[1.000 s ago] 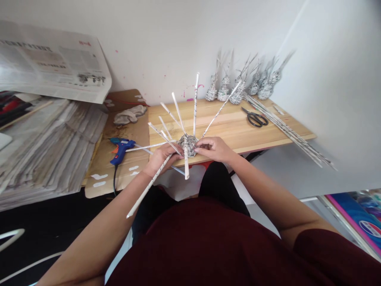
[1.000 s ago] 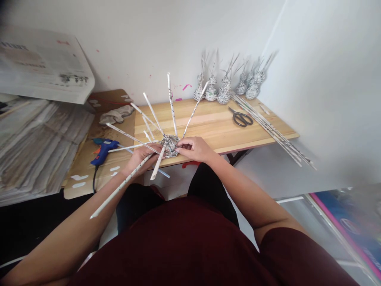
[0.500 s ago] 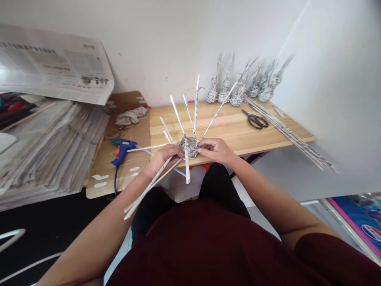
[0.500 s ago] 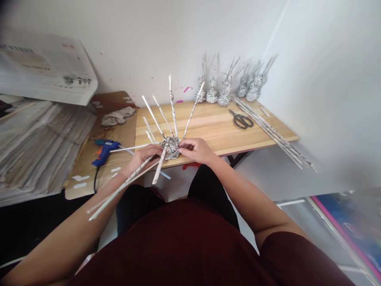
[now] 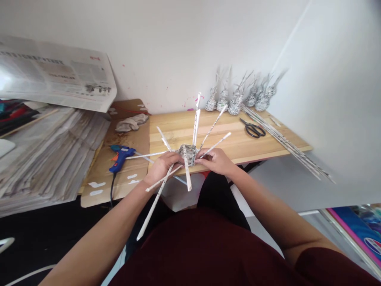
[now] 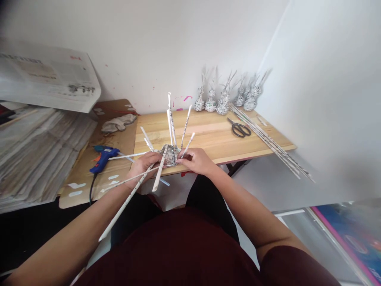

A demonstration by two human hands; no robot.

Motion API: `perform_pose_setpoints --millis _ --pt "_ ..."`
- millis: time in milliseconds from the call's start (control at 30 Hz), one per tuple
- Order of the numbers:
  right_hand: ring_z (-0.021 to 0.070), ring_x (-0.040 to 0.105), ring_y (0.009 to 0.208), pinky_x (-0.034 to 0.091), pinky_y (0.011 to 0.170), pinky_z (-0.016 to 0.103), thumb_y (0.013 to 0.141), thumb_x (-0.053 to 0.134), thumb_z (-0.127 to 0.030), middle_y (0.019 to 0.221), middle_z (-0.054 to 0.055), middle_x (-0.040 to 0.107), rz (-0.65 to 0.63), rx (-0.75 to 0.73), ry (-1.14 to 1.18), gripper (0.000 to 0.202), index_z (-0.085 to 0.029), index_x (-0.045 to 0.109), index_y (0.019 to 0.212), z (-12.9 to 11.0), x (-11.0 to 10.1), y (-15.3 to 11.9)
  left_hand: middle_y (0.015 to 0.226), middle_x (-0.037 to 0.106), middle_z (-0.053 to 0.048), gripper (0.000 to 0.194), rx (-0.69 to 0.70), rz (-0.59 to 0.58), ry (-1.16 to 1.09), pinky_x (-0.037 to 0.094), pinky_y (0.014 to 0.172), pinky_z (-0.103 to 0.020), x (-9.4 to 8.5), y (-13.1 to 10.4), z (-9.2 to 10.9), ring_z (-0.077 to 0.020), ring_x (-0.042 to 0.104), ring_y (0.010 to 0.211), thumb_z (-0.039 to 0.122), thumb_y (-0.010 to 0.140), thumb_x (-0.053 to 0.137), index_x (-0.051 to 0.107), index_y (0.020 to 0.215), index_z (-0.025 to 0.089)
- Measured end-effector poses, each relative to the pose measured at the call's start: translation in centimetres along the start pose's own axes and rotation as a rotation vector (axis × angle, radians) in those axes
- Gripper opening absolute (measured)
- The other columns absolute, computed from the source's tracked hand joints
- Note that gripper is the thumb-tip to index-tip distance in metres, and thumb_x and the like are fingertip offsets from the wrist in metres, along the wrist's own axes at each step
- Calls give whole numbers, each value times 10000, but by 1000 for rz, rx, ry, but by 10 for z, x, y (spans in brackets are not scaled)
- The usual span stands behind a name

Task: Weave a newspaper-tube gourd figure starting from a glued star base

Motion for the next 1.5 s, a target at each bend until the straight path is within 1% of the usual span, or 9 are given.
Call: perform_pose_setpoints --millis 300,433,533,700,867,1000,1100,1400,1500 --pt "156 612 737 450 698 270 836 624 -324 840 35 701 59 69 15 195 -169 710 918 7 -6 11 897 687 -37 148 -89 41 -33 496 789 -295 3 5 17 -176 646 844 295 901 576 707 917 228" --pt "148 571 620 453 629 274 808 651 -348 707 -4 646 274 136 26 302 -183 643 1060 2 -3 5 890 691 -34 110 -146 108 -43 502 766 -300 10 6 19 -180 653 824 267 875 610 707 907 225" --pt "144 548 582 440 576 270 818 641 -363 689 10 643 456 169 -11 206 -187 644 925 -8 5 -10 867 696 -27 75 -191 155 -27 501 767 -297 16 9 20 -182 654 816 273 848 647 704 865 228" --pt "178 644 708 494 669 295 881 556 -279 880 56 727 239 83 -35 283 -189 656 1131 -22 33 -25 853 705 -35 79 -223 165 0 502 777 -301 21 17 25 -191 658 814 241 846 624 696 853 209" --pt "225 672 856 490 776 324 869 542 -185 976 82 739 156 66 -196 324 -205 653 1173 -26 41 -14 848 719 -36 105 -257 98 -7 512 783 -307 18 23 33 -201 670 817 183 832 579 681 811 197" --pt "239 676 832 482 757 326 868 576 -207 911 90 745 153 106 -292 229 -189 694 1063 -25 40 -7 858 734 -19 116 -332 100 -65 522 752 -288 16 25 37 -192 691 805 153 818 575 641 898 203" --pt "239 682 820 485 740 323 887 583 -255 902 96 748 156 104 -345 167 -188 716 963 -22 41 -8 893 745 -16 259 -369 82 -119 532 756 -290 13 27 39 -190 706 823 134 813 571 581 1059 213" --pt "230 696 950 489 827 301 945 537 -270 1005 75 758 163 84 -461 218 -201 739 990 -16 41 -4 1149 724 -56 497 -394 -190 -112 515 929 -338 -10 31 52 -249 673 1079 158 772 575 595 1264 222" --pt "231 703 920 484 804 295 937 559 -272 964 80 764 137 95 -478 208 -193 750 954 -20 36 -2 1276 666 -56 588 -396 -176 -69 508 955 -329 -19 36 52 -245 652 1121 109 772 521 559 1347 229"
Point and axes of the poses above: each hand's wrist, its own y-axis towards the middle knuckle, its own x-axis out of the palm, z = x × y, the point moved 1 cm from there along y, towards the middle knuckle
